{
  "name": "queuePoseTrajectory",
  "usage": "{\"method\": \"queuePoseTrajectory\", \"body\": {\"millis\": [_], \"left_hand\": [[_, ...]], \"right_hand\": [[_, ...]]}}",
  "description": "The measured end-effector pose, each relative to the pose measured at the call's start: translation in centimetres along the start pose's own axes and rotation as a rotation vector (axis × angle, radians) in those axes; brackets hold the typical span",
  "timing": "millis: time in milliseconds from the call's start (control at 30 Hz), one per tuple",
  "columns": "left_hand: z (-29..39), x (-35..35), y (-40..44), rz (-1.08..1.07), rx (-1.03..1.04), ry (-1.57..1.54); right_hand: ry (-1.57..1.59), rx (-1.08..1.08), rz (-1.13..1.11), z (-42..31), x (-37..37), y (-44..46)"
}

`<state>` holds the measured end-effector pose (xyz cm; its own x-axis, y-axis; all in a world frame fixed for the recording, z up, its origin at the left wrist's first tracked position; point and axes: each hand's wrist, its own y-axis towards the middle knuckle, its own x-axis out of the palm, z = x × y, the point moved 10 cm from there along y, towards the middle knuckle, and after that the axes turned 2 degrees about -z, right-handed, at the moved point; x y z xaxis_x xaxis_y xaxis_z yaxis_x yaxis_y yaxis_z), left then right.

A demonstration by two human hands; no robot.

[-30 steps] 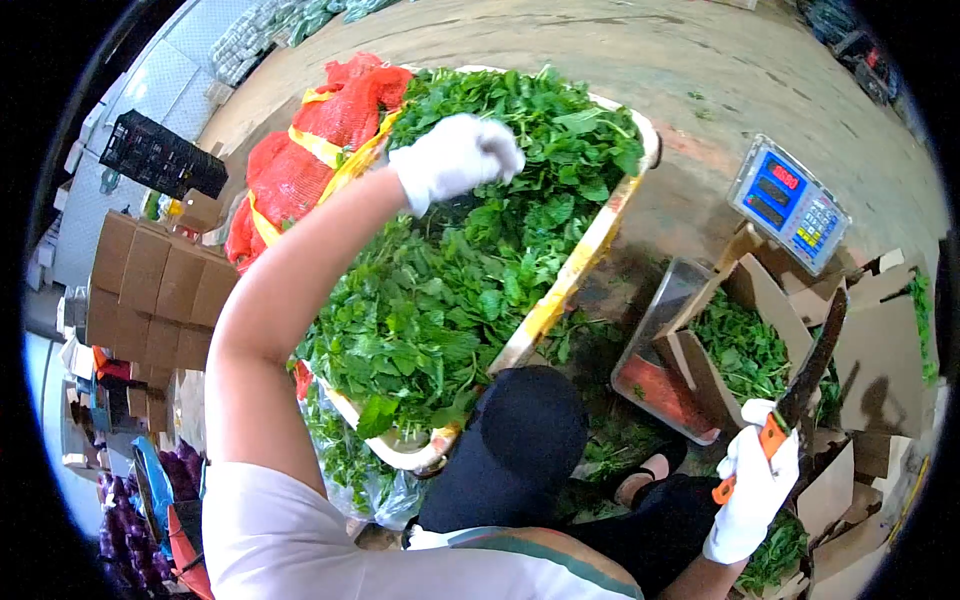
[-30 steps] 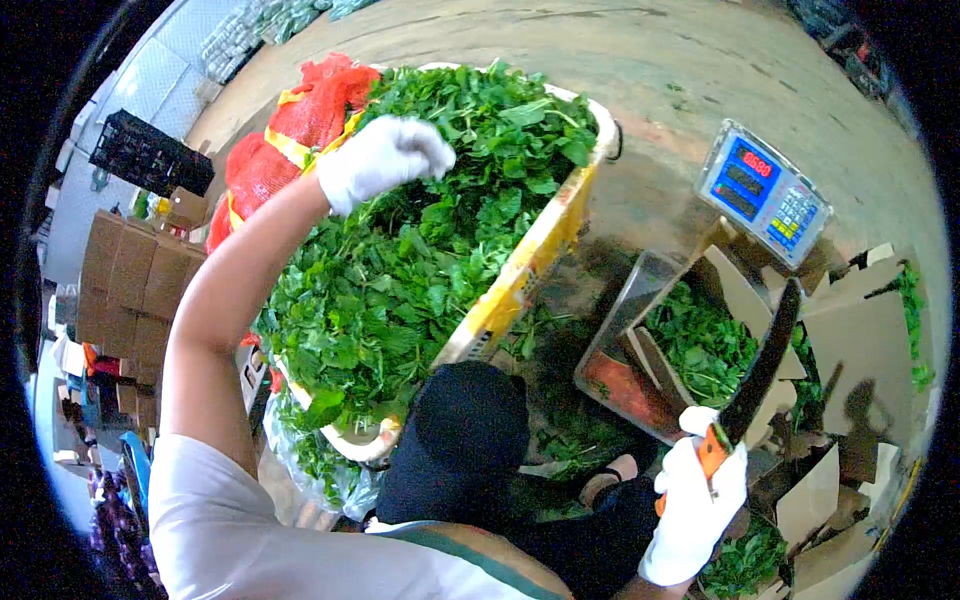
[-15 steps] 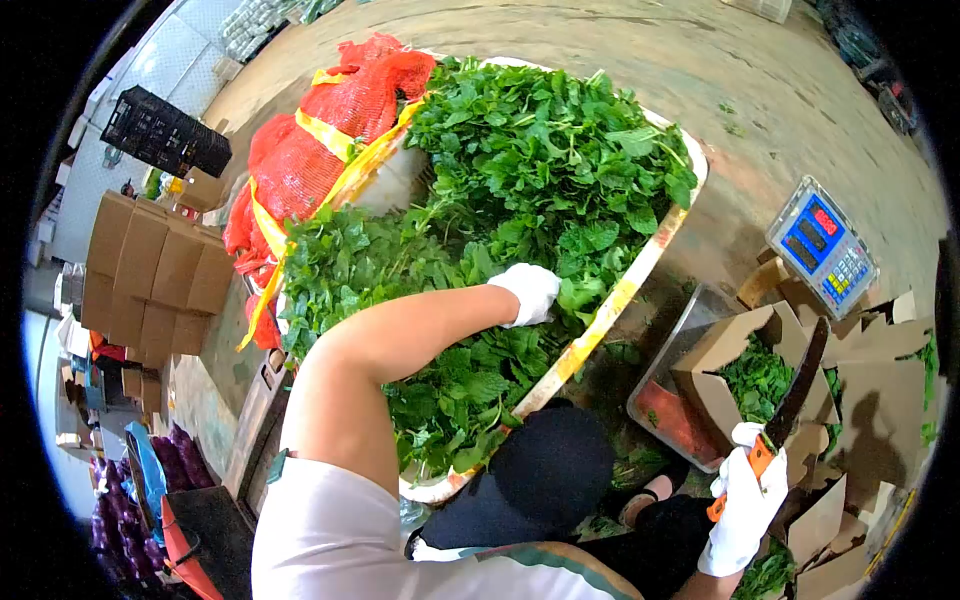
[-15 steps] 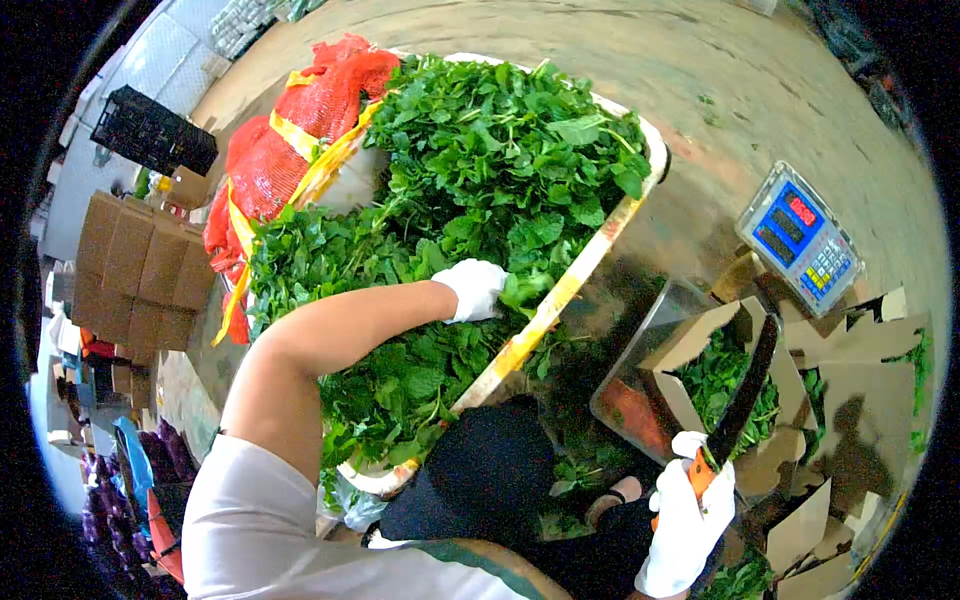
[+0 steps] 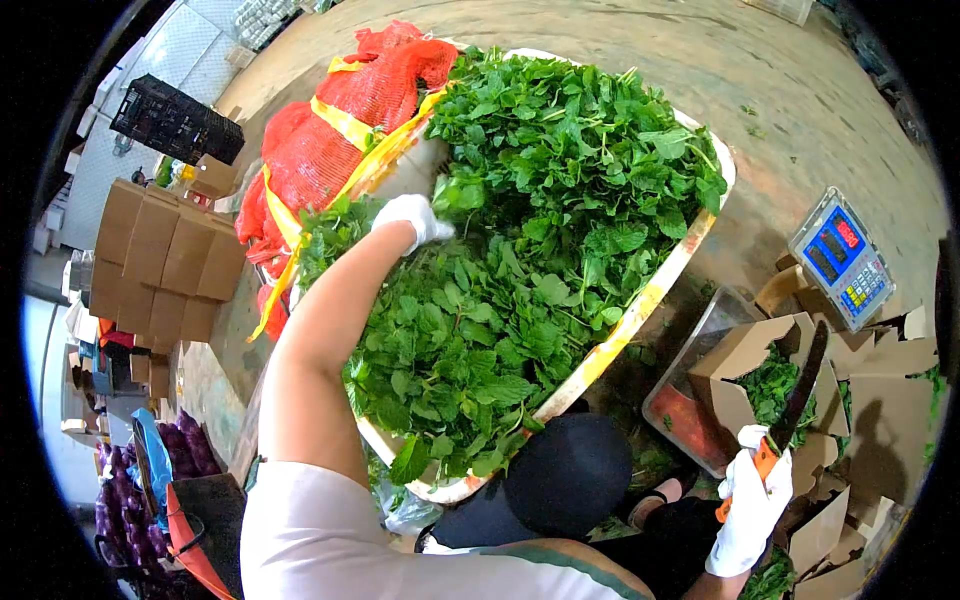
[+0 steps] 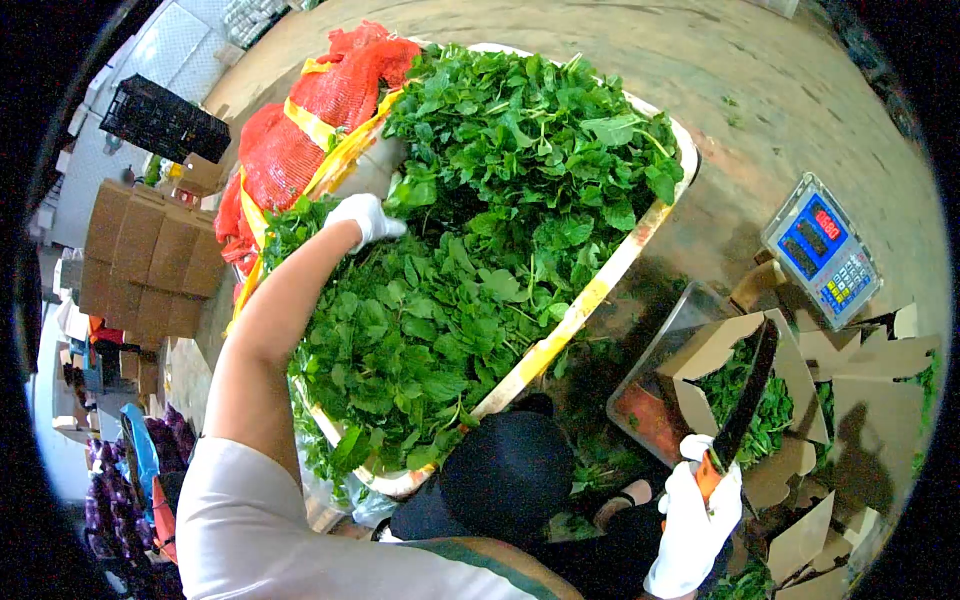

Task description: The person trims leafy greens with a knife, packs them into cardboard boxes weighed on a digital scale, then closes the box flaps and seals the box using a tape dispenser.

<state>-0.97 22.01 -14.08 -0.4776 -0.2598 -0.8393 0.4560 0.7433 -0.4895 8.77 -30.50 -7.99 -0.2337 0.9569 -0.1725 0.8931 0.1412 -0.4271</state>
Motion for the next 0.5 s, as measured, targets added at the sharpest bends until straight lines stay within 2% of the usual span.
{"method": "queuePoseTrajectory", "body": {"millis": [67,133,200,233,267,333,400,500], "left_hand": [[-0.1,2.6,1.5,-0.044,0.062,0.083],[0.4,1.7,2.5,0.06,0.107,0.072],[-0.2,-1.2,1.9,0.202,0.072,-0.272],[-0.3,-1.9,2.0,0.194,0.185,-0.662],[-0.5,-2.0,1.7,0.138,0.153,-1.011],[1.1,-0.6,-0.9,-0.105,0.069,-1.449],[5.0,0.6,-3.9,-0.262,0.121,-1.504],[10.4,4.5,-7.3,-0.572,0.118,-1.403]], "right_hand": [[0.006,0.009,0.033,0.5,-0.3,0.0],[0.005,-0.016,0.002,0.3,0.1,0.3],[0.015,-0.034,-0.018,0.5,0.3,0.5],[0.027,-0.029,-0.026,0.6,0.4,0.5],[0.029,-0.029,-0.028,0.7,0.4,0.5],[0.077,-0.034,-0.019,1.1,0.2,0.5],[0.061,-0.046,-0.043,1.0,0.2,0.4],[0.066,-0.076,-0.078,0.7,0.6,0.2]]}}
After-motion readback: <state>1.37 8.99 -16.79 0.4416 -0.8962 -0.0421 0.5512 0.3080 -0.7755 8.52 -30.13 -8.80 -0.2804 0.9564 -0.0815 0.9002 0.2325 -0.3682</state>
